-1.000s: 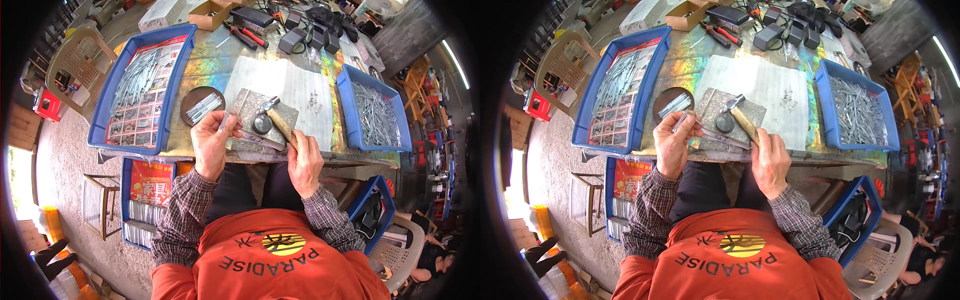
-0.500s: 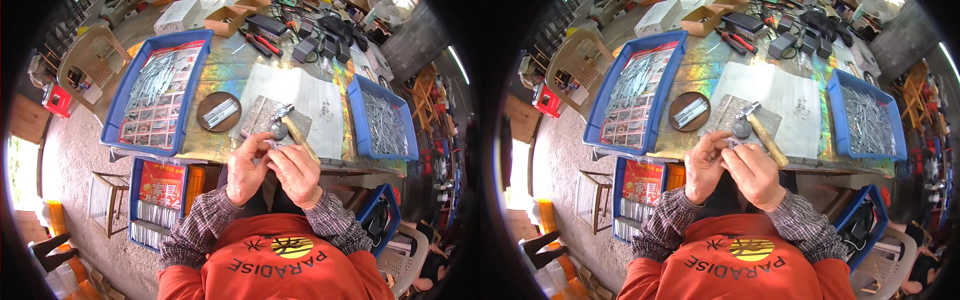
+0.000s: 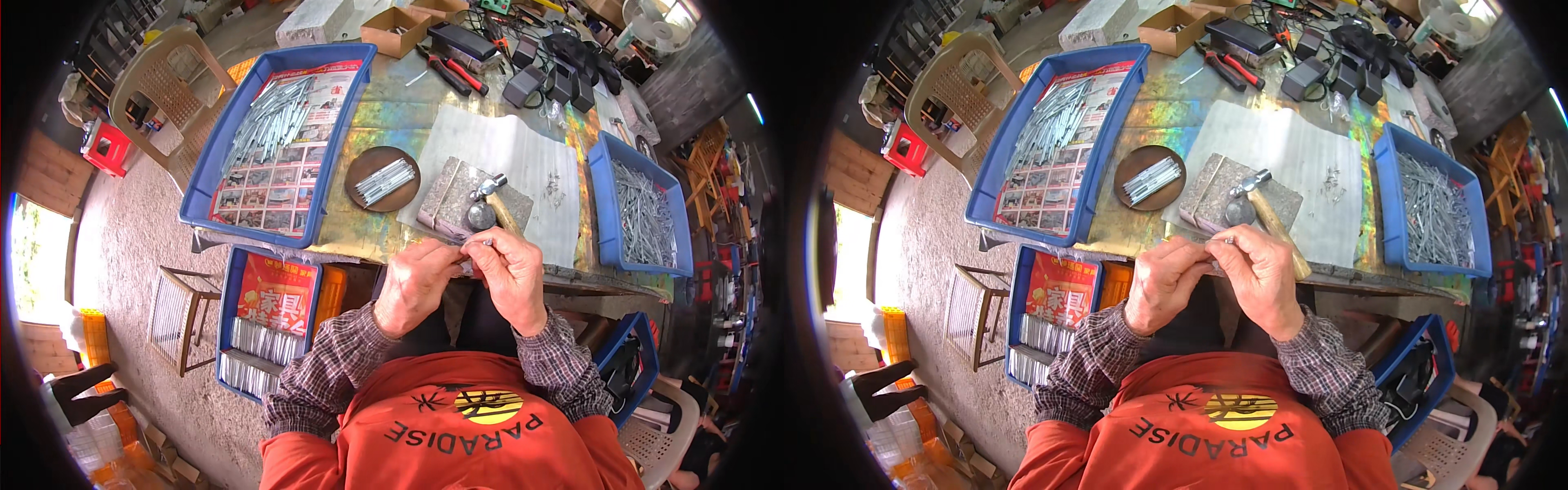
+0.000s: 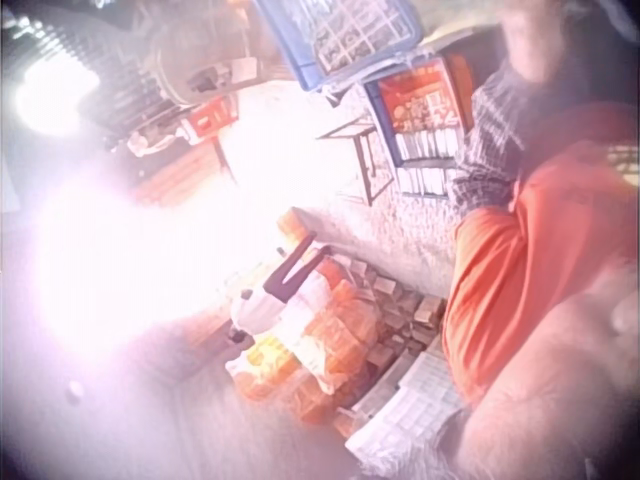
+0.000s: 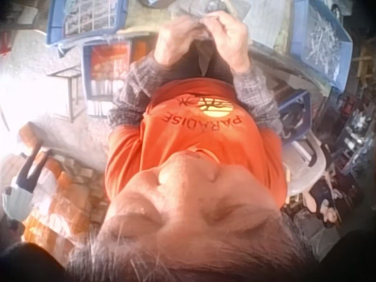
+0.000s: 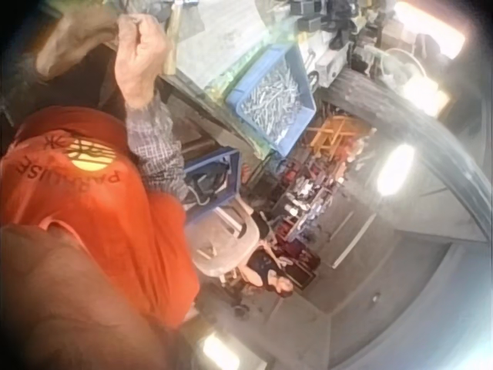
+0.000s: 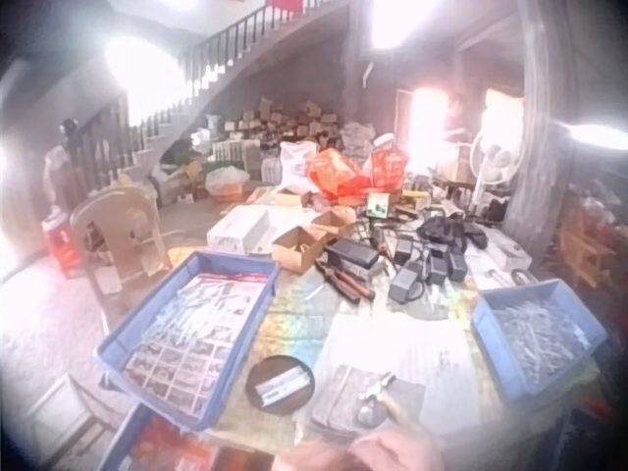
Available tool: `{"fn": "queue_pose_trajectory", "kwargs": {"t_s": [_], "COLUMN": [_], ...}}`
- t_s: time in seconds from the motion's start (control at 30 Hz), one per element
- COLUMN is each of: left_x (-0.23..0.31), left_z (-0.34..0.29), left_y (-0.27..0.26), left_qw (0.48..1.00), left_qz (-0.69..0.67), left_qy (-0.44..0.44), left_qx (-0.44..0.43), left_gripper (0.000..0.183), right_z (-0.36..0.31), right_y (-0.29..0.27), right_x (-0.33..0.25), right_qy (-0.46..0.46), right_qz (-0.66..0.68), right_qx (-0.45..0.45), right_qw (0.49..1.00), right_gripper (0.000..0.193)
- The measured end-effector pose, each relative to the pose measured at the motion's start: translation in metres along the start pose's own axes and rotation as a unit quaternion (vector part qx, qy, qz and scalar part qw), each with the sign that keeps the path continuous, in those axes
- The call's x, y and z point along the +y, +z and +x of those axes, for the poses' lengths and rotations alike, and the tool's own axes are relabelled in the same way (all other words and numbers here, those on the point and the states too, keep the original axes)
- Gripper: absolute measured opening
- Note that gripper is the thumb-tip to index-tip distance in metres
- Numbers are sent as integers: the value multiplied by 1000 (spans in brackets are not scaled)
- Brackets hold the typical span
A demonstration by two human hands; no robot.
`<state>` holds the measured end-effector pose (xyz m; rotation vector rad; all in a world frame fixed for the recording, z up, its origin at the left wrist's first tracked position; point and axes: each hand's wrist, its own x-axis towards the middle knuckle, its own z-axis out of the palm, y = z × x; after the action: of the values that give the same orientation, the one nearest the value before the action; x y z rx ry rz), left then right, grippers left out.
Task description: The person assembles metal components by inserting pins into metal strips, hammering them securely on a metal block with a hammer, and placing the finished strips into a round dish.
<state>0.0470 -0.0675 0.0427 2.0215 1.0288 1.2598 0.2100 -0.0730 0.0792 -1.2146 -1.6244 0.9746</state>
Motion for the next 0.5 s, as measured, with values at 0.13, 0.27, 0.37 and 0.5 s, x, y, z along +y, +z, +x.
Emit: {"fn": "queue_pose_trajectory", "kwargs": {"t_s": [0.13, 0.27, 0.37, 0.5], "left_x": [-10, -54, -81, -94], "left_z": [8, 21, 27, 34], "left_y": [-17, -37, -42, -40], "left_qw": [998, 972, 949, 909], "left_qz": [57, 216, 304, 416], "left_qy": [11, -3, -7, -4], "left_qx": [35, 87, 76, 35], "left_gripper": [16, 14, 16, 3], "right_z": [-5, -12, -16, -18], "right_y": [10, -2, -6, -9], "right_x": [4, 12, 15, 15], "right_qy": [-52, -9, -25, -34], "right_qz": [30, 31, -45, -70], "right_qx": [47, 68, 62, 45], "right_qw": [997, 997, 997, 996], "right_gripper": [13, 20, 18, 15]}}
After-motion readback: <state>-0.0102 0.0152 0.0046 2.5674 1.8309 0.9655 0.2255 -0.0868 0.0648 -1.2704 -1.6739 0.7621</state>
